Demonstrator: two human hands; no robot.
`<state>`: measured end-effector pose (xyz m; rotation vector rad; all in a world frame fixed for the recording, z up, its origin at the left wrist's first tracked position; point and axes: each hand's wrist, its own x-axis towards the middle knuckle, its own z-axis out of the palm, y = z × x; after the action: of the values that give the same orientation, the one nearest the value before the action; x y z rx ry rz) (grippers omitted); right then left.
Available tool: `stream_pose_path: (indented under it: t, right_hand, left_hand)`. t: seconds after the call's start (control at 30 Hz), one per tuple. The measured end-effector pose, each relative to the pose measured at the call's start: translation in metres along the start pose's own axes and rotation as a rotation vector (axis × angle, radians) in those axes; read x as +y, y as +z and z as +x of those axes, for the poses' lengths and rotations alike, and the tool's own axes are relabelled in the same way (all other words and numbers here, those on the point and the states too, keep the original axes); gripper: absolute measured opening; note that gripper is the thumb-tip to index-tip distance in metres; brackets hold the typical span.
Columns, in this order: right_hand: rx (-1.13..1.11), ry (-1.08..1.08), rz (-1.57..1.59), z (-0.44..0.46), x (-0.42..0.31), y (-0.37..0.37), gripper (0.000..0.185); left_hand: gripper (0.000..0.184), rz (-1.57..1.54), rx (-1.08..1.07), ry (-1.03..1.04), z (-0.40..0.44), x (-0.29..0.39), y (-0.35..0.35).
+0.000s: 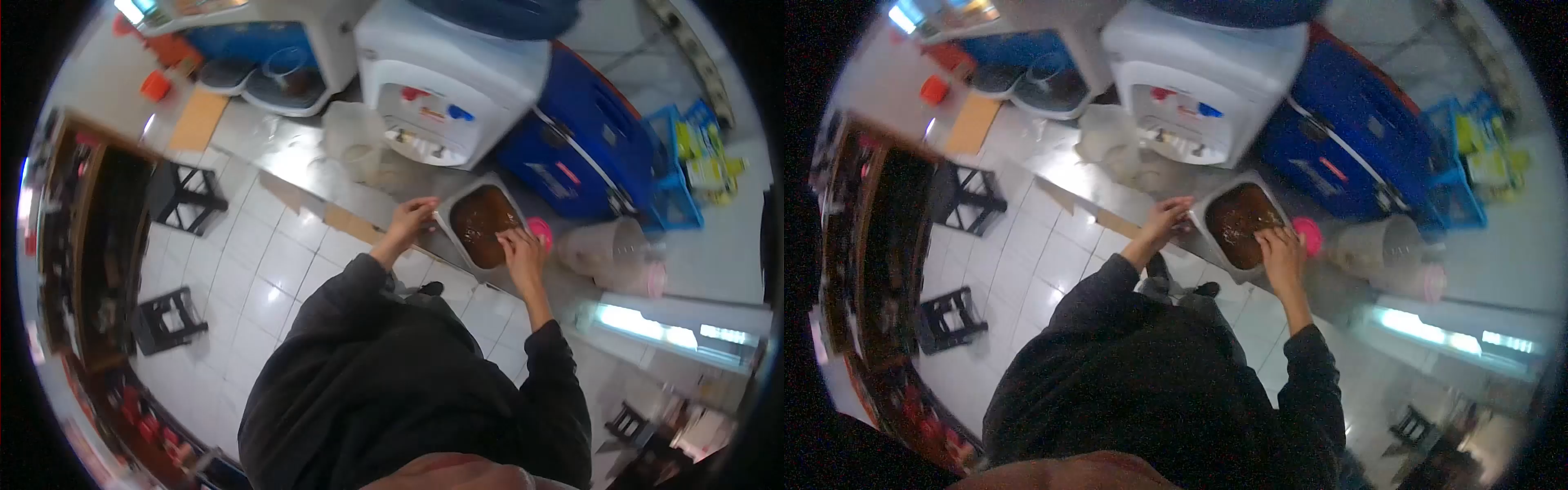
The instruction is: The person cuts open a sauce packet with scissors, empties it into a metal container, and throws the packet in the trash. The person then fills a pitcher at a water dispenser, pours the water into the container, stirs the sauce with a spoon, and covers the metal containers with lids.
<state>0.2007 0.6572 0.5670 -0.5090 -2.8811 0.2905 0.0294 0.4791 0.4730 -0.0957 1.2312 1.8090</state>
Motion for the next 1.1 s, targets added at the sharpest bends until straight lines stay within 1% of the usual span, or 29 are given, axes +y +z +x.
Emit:
stream_pose_path:
  t: [0.03, 0.13, 0.23, 0.27, 0.37, 0.43, 0.47, 0.53, 0.57, 0.67, 0.77, 0.87, 0.97, 1.07, 1.1]
  right_hand:
    - [0.026, 0.031, 0.038, 0.0, 0.001, 0.0, 0.012]
    - [0.101, 0.008, -0.097, -0.006, 0.008, 0.007, 0.011]
    - [0.035, 0.083, 0.059, -0.009, 0.003, 0.0, 0.011]
    - [0.163, 0.122, 0.009, -0.01, 0.003, 0.0, 0.01]
    - [0.059, 0.077, -0.188, -0.013, 0.008, 0.008, 0.01]
    - [0.083, 0.112, -0.013, -0.014, 0.005, 0.003, 0.01]
    - [0.099, 0.125, 0.075, -0.012, 0.005, 0.001, 0.01]
    - [0.105, 0.156, -0.086, -0.012, 0.006, 0.002, 0.01]
    - [0.106, 0.168, -0.168, -0.011, 0.007, 0.002, 0.01]
    - [-0.041, 0.103, 0.101, -0.011, 0.004, -0.008, 0.01]
    - [0.094, 0.189, -0.087, -0.011, 0.01, 0.002, 0.009]
    - [-0.076, 0.132, 0.085, -0.012, 0.006, -0.004, 0.009]
    - [0.183, 0.213, -0.078, -0.014, 0.014, 0.006, 0.008]
    - [0.022, 0.095, 0.053, -0.016, 0.013, 0.003, 0.008]
    - [0.068, 0.134, 0.035, -0.016, 0.013, 0.002, 0.008]
  left_hand:
    - [0.029, -0.029, -0.029, -0.024, 0.003, -0.006, -0.004]
    - [0.027, -0.078, 0.035, -0.115, -0.007, -0.014, -0.005]
    - [0.028, -0.124, 0.011, -0.016, -0.015, -0.002, 0.006]
    - [0.028, -0.046, -0.018, 0.023, -0.011, -0.001, 0.006]
    - [0.027, 0.136, -0.085, 0.109, 0.001, -0.002, 0.005]
    - [0.028, 0.221, -0.111, 0.128, 0.006, -0.002, 0.002]
    - [0.028, 0.211, -0.105, 0.15, 0.004, -0.001, 0.004]
    - [0.029, 0.186, -0.087, 0.188, -0.008, -0.007, 0.008]
    - [0.03, 0.133, -0.066, 0.174, -0.013, -0.015, 0.008]
    - [0.03, -0.014, -0.019, 0.096, -0.035, -0.039, 0.009]
    - [0.028, -0.184, 0.037, 0.053, -0.063, -0.061, 0.024]
    - [0.02, -0.266, 0.027, -0.018, -0.086, -0.071, 0.041]
    - [0.019, -0.298, 0.034, -0.027, -0.092, -0.085, 0.05]
    - [0.016, -0.315, 0.027, -0.029, -0.094, -0.094, 0.057]
    - [0.015, -0.328, 0.019, -0.031, -0.094, -0.097, 0.06]
